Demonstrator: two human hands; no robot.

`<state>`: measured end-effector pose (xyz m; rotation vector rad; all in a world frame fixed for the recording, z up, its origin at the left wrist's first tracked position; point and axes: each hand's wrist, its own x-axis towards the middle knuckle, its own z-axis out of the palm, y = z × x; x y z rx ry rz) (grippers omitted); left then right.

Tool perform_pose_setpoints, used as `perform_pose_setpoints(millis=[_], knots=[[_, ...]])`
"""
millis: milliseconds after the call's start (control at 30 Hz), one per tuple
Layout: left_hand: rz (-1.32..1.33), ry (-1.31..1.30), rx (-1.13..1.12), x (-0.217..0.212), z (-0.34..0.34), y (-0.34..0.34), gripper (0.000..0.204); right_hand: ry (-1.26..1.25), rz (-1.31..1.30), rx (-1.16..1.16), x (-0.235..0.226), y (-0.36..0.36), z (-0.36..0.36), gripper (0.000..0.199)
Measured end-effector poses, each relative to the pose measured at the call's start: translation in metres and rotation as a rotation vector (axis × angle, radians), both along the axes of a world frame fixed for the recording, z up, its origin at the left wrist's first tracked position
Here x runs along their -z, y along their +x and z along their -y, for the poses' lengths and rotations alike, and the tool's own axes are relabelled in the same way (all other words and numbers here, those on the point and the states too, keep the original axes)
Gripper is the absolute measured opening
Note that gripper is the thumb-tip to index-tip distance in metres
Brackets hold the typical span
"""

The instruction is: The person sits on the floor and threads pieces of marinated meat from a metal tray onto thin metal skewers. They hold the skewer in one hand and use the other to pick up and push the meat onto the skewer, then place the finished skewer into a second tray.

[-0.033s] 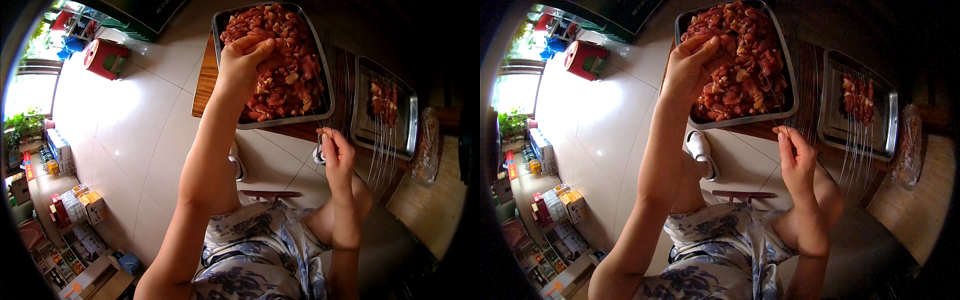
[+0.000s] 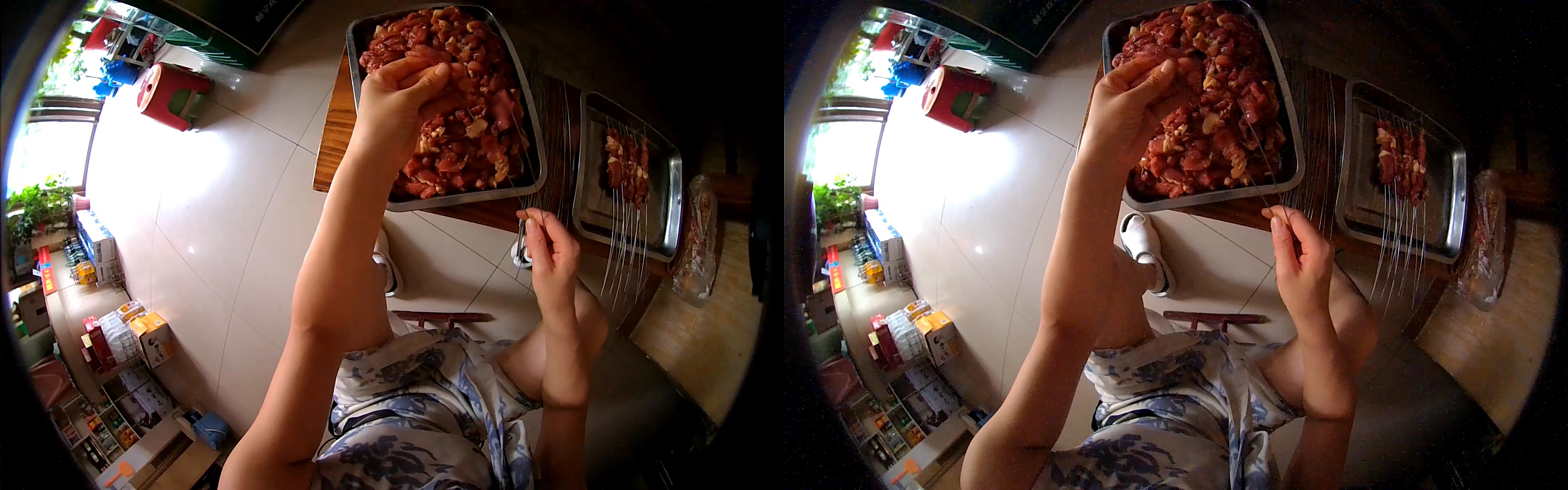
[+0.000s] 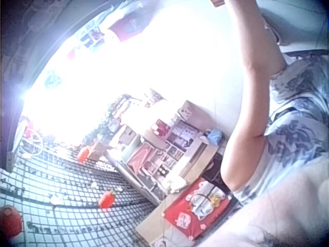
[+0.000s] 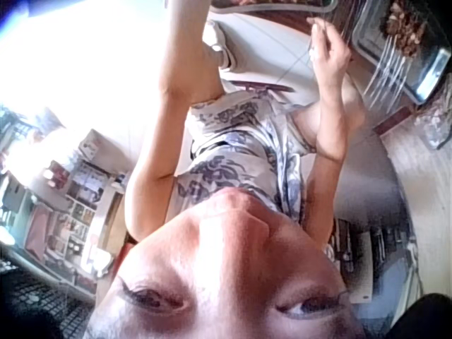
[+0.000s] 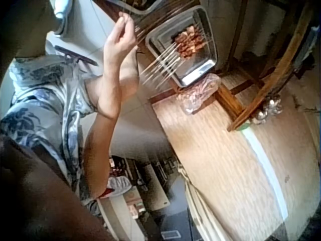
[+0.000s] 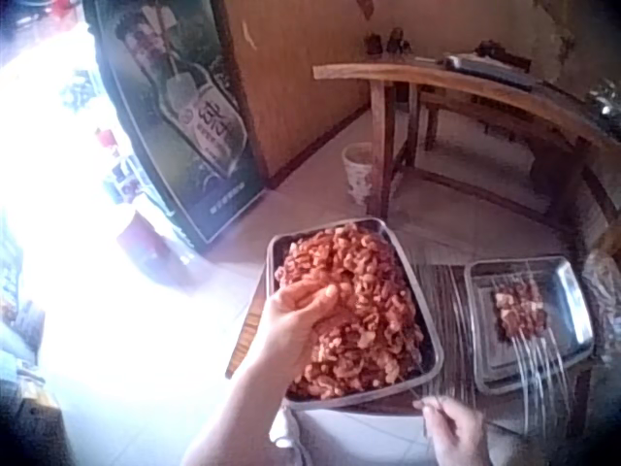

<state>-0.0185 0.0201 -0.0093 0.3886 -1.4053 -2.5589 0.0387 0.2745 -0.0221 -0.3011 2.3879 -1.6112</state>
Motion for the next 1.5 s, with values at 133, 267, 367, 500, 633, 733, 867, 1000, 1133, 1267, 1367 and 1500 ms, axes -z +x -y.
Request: perform_pose_setpoints(millis=[133,267,367,500,633,733,867,1000,1133,1267,1367,1500], knots=[[0.035,0.004,-0.003,-0.001,0.0,0.008,0.025,0.003,-0.086,-0.009,0.008,0.004,0.001,0.018],[-0.005,-0.056,0.07,0.005,-0.011,0.005,0.022,0.001,-0.044,0.01,0.012,0.007,-0.002,0.021],[-0.056,0.088,0.066,0.001,-0.019,0.008,0.025,-0.018,0.003,0.023,0.018,0.005,-0.008,0.022],[0.087,0.075,-0.109,-0.001,-0.011,0.004,0.03,-0.01,-0.022,0.066,0.01,0.007,-0.002,0.02],[-0.01,0.096,-0.06,0.01,0.004,-0.001,0.021,0.012,-0.064,0.036,0.002,0.005,0.0,0.018],[0.0,0.128,-0.021,0.006,0.002,-0.001,0.022,0.004,-0.01,0.033,0.001,0.002,-0.001,0.016],[0.024,0.084,0.06,-0.002,0.001,0.001,0.024,0.017,-0.003,0.038,-0.001,0.003,-0.002,0.016],[0.059,0.109,0.126,-0.004,0.004,0.005,0.023,0.007,0.005,0.043,-0.002,0.004,0.0,0.016],[0.083,0.19,0.221,-0.003,0.012,0.007,0.018,0.011,-0.016,0.038,-0.001,0.003,-0.001,0.016],[0.083,0.189,0.3,0.01,0.01,0.004,0.015,0.011,-0.019,0.051,-0.001,0.001,-0.002,0.016],[0.115,0.162,0.363,0.01,0.0,0.005,0.014,0.006,-0.04,0.043,-0.001,0.001,0.001,0.016],[0.154,0.114,0.41,0.003,-0.019,0.008,0.017,-0.086,0.033,0.044,0.002,0.002,0.003,0.016]])
